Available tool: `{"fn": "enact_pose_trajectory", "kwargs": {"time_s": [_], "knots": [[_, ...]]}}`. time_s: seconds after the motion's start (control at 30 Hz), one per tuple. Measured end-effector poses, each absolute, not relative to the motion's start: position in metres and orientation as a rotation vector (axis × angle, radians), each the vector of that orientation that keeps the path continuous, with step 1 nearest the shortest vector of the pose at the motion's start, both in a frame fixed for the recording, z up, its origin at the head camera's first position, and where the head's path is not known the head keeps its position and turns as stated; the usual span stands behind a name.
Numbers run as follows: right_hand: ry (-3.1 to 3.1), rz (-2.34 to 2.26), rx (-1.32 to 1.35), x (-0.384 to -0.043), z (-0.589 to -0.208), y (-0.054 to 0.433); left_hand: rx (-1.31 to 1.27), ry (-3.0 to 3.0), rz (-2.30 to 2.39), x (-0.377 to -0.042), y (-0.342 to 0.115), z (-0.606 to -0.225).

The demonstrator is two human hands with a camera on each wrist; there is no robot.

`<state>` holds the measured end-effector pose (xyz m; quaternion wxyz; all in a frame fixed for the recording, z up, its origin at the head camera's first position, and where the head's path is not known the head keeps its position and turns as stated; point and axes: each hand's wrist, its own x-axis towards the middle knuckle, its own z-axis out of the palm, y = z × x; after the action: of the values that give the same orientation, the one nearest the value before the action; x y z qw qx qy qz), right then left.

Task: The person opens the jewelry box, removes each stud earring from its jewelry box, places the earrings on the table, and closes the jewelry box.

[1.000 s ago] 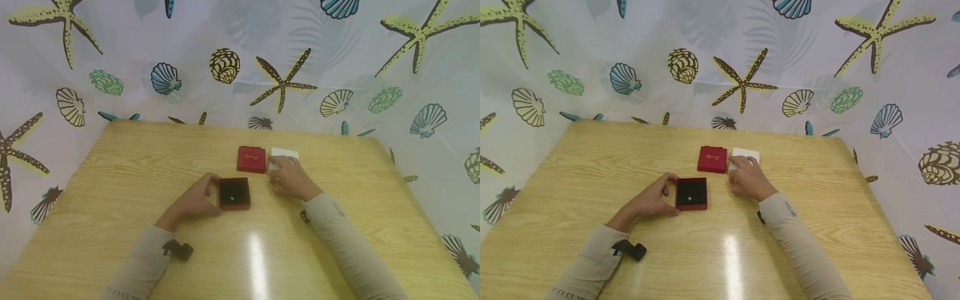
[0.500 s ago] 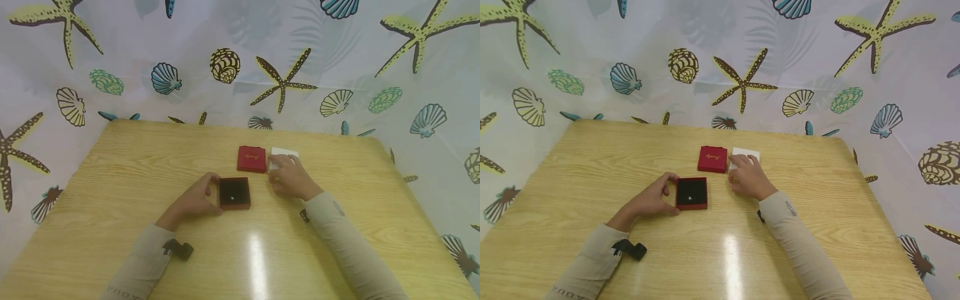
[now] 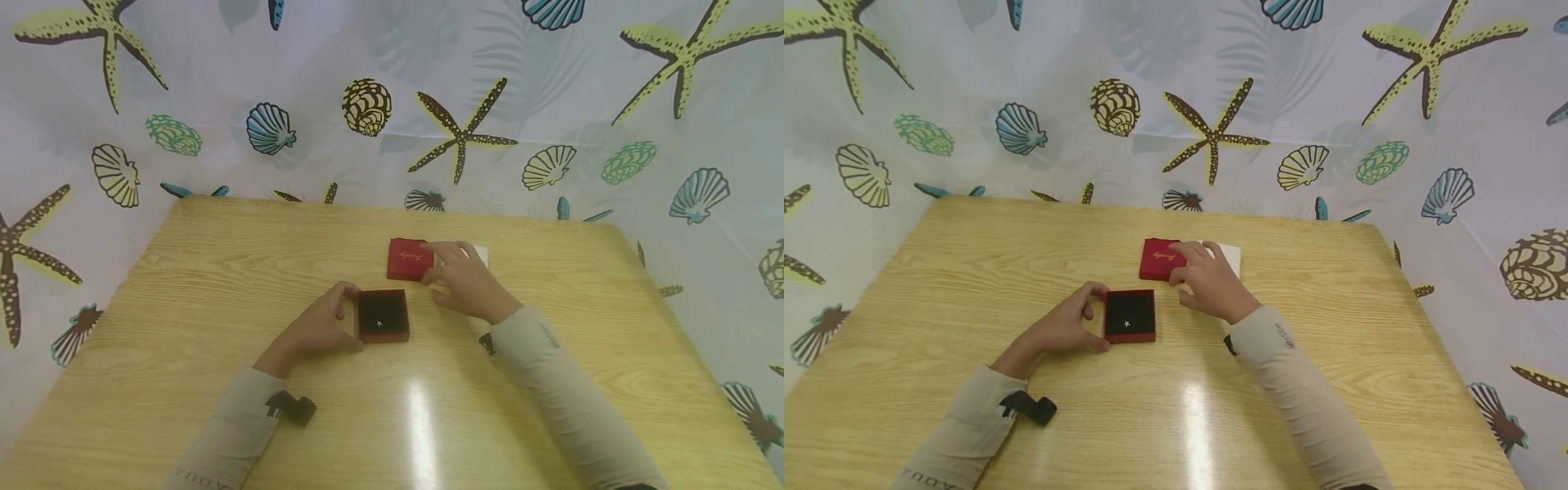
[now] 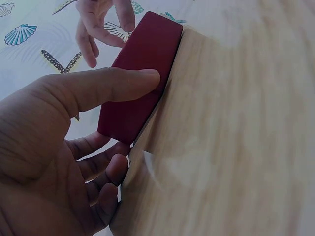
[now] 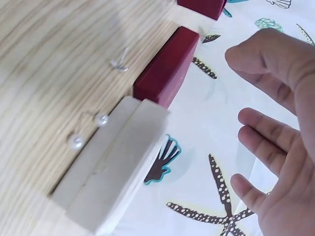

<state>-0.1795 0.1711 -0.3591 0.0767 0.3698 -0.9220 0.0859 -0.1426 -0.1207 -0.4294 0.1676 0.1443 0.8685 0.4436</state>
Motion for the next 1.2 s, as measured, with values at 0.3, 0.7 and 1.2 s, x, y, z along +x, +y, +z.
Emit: {"fn": "enact_pose_trajectory", "kwargs": {"time_s": [0.3,0.7,1.2], "knots": [[-2.753,0.274,1.16,-0.178,-0.362,0.154,0.394,2.469,1.265,-0.143,-0.121,-0.431],[-2.721,0.285,1.244,-0.172,-0.372,0.135,0.395,2.471,1.254,-0.142,-0.121,-0.428],[-2.834,0.214,1.268,-0.166,-0.377,0.112,0.375,2.485,1.227,-0.143,-0.121,-0.43]]}}
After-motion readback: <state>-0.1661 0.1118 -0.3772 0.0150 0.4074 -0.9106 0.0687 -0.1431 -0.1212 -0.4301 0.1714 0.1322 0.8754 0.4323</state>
